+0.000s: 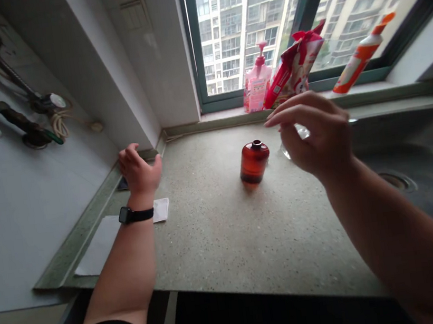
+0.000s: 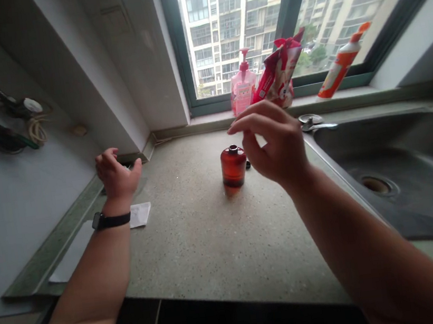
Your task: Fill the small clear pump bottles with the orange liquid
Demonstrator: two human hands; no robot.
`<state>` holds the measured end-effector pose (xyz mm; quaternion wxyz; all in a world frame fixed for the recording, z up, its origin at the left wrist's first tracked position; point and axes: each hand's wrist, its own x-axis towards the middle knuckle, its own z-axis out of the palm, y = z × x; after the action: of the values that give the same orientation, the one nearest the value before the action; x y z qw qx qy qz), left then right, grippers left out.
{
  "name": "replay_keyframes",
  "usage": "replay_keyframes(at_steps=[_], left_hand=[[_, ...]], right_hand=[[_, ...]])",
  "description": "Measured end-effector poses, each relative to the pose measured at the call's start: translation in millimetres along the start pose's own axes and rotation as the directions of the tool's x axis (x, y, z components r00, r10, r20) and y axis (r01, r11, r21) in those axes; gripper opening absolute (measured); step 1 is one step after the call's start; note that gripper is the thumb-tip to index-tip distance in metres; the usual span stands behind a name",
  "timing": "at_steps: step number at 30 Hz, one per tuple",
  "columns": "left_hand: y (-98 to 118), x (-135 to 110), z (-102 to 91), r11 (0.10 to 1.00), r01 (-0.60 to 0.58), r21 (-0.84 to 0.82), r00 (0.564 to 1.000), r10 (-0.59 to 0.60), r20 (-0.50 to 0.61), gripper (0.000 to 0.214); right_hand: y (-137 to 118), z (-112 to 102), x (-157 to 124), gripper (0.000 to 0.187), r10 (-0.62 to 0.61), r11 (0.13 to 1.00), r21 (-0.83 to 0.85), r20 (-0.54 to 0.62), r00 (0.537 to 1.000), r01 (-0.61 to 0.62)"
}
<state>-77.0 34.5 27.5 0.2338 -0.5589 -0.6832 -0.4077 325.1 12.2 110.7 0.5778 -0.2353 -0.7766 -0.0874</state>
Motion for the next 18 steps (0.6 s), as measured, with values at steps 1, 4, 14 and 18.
replay_keyframes(at_steps=[1,4,14,18], left_hand=[[-6.8,1.6,0.0,0.998,0.044,0.035,0.999,-0.045,0.015,0.066],[-25.8,3.5,2.0,0.987,0.137,0.08,0.984,-0.145,0.104,0.08],[-53.6,-1.1,13.6,0.988,0.15,0.025,0.958,-0.152,0.244,0.078],[-37.6,1.6,8.4,0.995,0.091,-0.048,0.966,-0.077,0.247,0.076]], right_hand=[[-5.7,7.4,-3.7,0.029,-0.03,0.999,0.033,0.029,0.999,0.029],[-20.4,29.3,-18.3,0.032,-0.026,0.99,0.143,0.21,0.977,-0.004],[-32.5,64.9,-56.9,0.037,-0.128,0.956,0.293,0.48,0.868,-0.021],[-30.9,70.5,-64.4,0.038,-0.095,0.957,0.28,0.539,0.837,-0.072]])
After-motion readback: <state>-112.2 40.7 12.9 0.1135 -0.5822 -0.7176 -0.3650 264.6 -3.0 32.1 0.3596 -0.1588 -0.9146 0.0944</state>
